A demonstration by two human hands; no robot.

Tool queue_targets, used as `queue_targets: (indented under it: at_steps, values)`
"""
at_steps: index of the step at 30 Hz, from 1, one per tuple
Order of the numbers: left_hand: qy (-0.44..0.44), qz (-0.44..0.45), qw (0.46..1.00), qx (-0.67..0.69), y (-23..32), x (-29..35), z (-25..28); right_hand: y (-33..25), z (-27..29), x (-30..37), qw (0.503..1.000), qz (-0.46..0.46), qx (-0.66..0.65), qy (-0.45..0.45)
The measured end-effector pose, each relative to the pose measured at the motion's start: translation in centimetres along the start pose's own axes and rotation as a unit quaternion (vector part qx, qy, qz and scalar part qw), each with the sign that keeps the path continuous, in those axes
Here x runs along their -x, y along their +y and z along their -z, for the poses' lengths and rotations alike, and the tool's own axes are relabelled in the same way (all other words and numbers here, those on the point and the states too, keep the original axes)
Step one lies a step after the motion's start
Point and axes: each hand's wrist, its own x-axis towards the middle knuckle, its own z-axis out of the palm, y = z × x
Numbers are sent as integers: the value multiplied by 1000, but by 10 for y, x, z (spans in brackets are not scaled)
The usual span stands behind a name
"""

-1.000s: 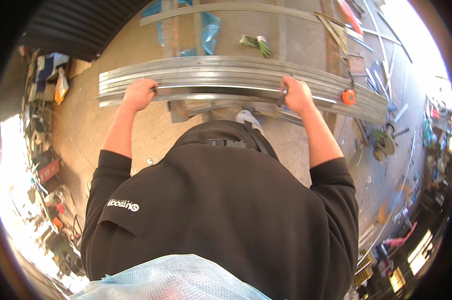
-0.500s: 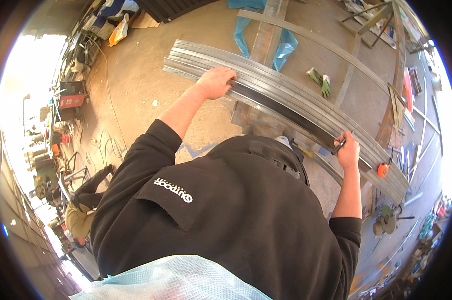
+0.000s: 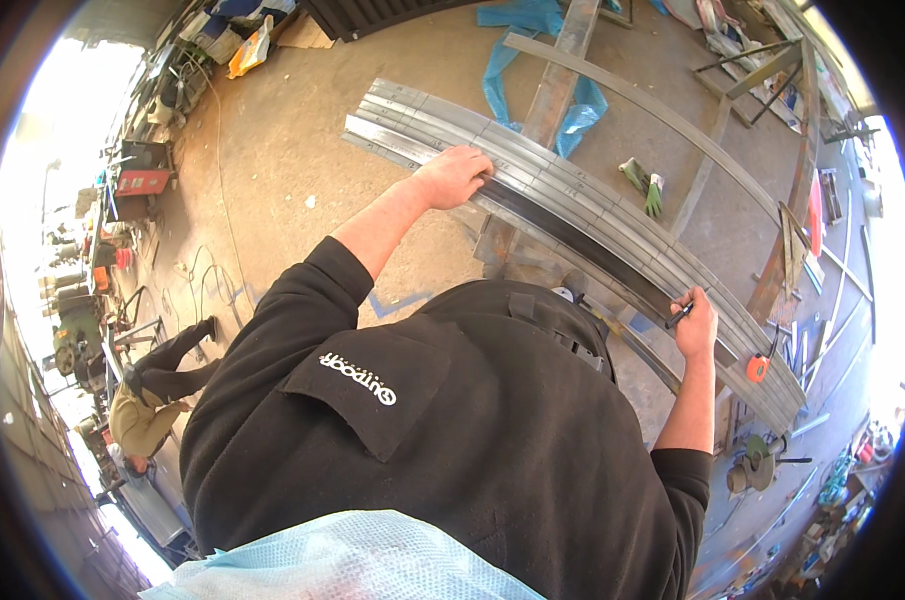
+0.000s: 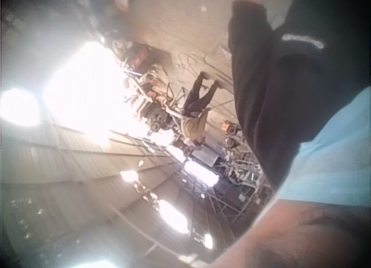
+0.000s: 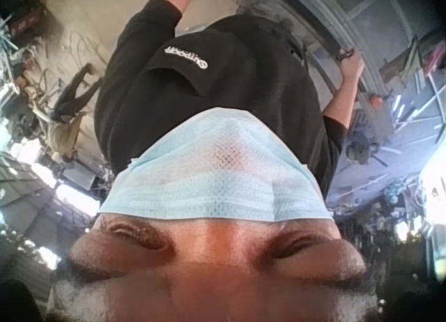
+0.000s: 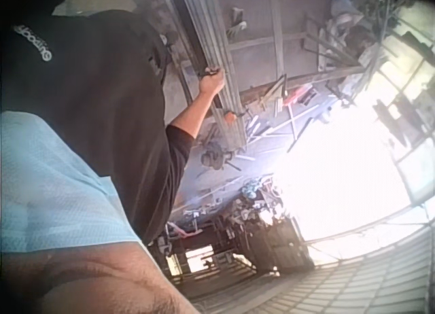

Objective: The person measures a long metal sheet with a tape measure and marks it with a pen. They then use a speed square to draw straight lines across the sheet at the marked points.

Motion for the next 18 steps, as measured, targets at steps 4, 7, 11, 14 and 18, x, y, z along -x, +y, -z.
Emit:
queue_targets:
  at_steps: [4,7,11,14,18]
  values:
    - [32,-37,999,12,-9,2,-3,-10,-2,4,999,34,12,20]
    - [53,-60,997,-16,-14,4,-5,-11,-6,11,999,17,21,30]
    - [-6,-26,999,22,-28,0,1,-16,-14,8,999,-32,40,13]
    - [-20,-19,999,26,-36,-3,4,-30,-14,7,998,-53,22,31]
    - [-35,-14,999,28,-45,-7,10,-51,-8,10,996,-75,13,40]
